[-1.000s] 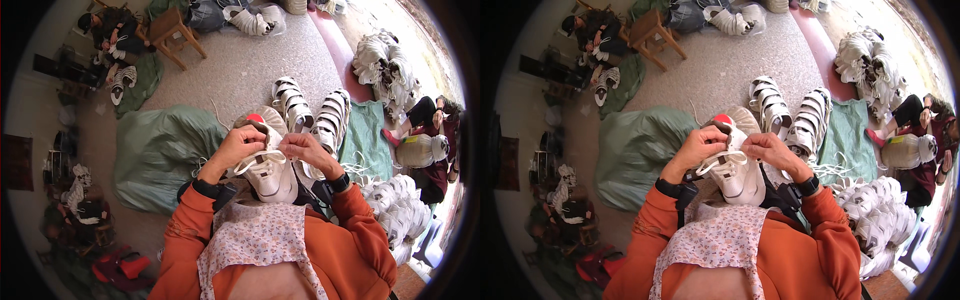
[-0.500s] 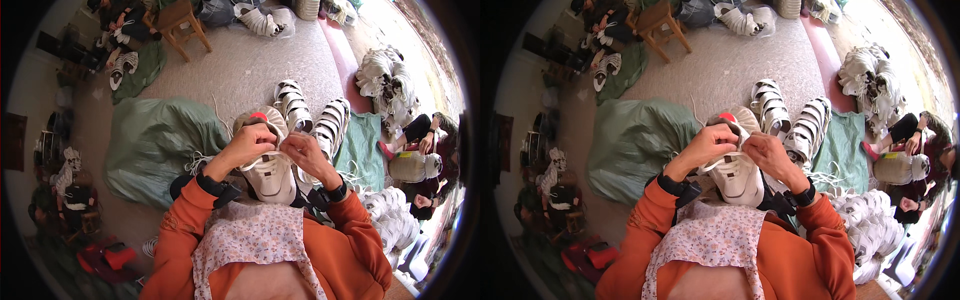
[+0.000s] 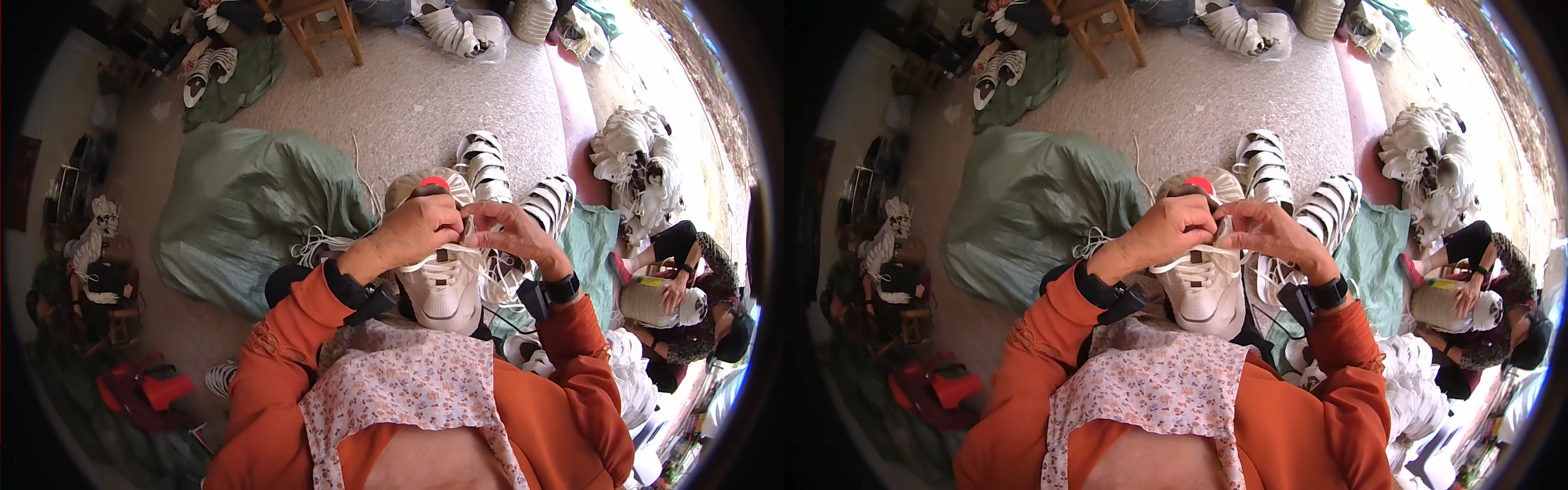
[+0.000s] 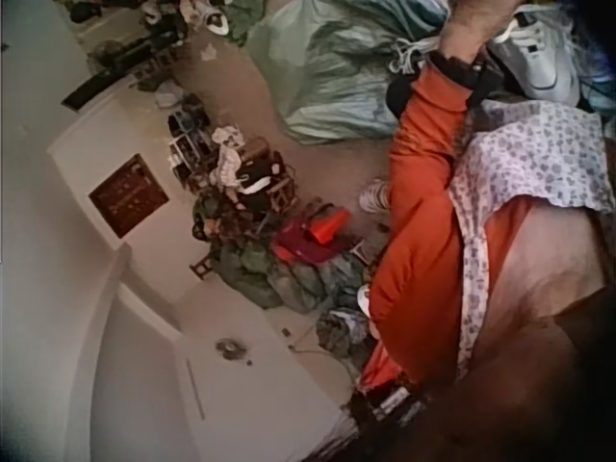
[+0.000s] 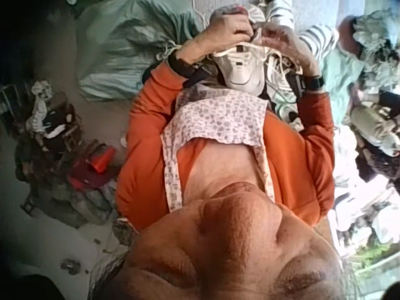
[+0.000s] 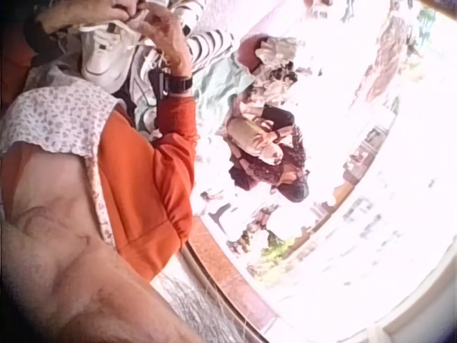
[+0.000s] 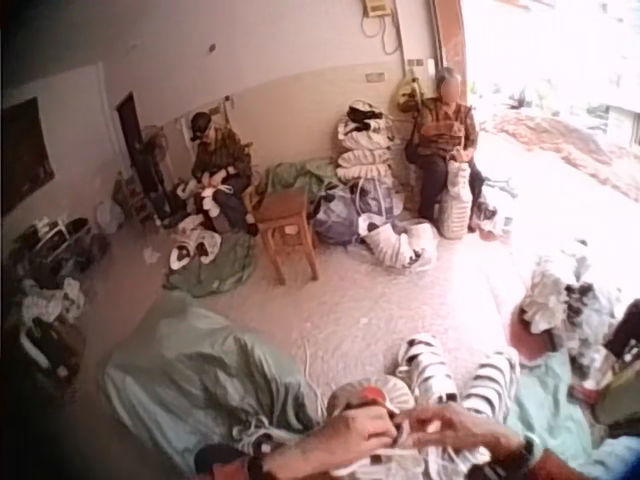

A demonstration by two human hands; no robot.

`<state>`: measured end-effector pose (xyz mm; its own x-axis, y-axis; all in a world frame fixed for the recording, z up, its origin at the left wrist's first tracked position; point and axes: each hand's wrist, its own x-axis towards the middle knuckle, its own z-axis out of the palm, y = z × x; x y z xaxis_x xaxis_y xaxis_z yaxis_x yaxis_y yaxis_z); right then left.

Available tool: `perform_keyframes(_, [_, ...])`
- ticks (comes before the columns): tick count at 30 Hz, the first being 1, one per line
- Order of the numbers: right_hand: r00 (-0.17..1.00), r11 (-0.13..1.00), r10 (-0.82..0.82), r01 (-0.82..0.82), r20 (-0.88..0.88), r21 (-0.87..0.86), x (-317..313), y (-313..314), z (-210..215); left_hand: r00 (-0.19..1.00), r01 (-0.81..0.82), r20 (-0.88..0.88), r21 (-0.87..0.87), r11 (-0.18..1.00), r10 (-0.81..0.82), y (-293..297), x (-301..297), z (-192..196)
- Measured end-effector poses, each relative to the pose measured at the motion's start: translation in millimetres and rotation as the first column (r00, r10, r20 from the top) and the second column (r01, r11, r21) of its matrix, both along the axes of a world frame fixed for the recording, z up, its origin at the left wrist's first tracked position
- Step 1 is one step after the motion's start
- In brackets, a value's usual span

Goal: Lacing a white sneaker in a shoe manufacturing workshop.

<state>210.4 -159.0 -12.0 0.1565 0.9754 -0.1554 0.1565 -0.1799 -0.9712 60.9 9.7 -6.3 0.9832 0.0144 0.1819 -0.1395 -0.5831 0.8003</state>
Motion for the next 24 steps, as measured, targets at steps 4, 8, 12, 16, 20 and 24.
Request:
perform_keyframes(4, [0.997, 0.992, 0.059, -0.065, -0.057, -0.111, 6.2, 5.9, 0.9, 0.975, -0.184, 0.202, 0.485, 0.855, 0.095, 23.3, -6.7, 21.2])
perform_keyframes(8, [0.986, 0.994, 0.006, -0.024, -0.166, -0.106, 3.4, 8.0, -5.6, 0.890, -0.454, 0.270, 0.457, 0.765, 0.367, 76.0, -38.0, 49.7])
perform_keyframes(12, [0.985, 0.996, -0.076, 0.068, -0.155, -0.054, -2.1, 0.6, -12.5, 0.888, -0.455, 0.135, 0.394, 0.798, 0.440, 65.2, -63.3, 39.2])
perform_keyframes(16, [0.973, 0.982, -0.171, 0.181, -0.158, 0.057, -14.2, -15.1, -14.0, 0.930, -0.359, 0.143, 0.161, 0.919, 0.338, 33.8, -75.6, 19.2])
perform_keyframes(20, [0.972, 0.959, -0.141, 0.086, 0.190, 0.271, -18.0, -22.6, -2.1, 0.946, -0.274, 0.195, 0.063, 0.960, 0.257, 11.2, -72.9, 11.1])
perform_keyframes(24, [0.910, 0.952, -0.034, -0.096, 0.413, 0.290, -17.0, -16.3, 11.0, 0.956, -0.227, 0.218, 0.138, 0.964, 0.194, 3.8, -62.1, 9.4])
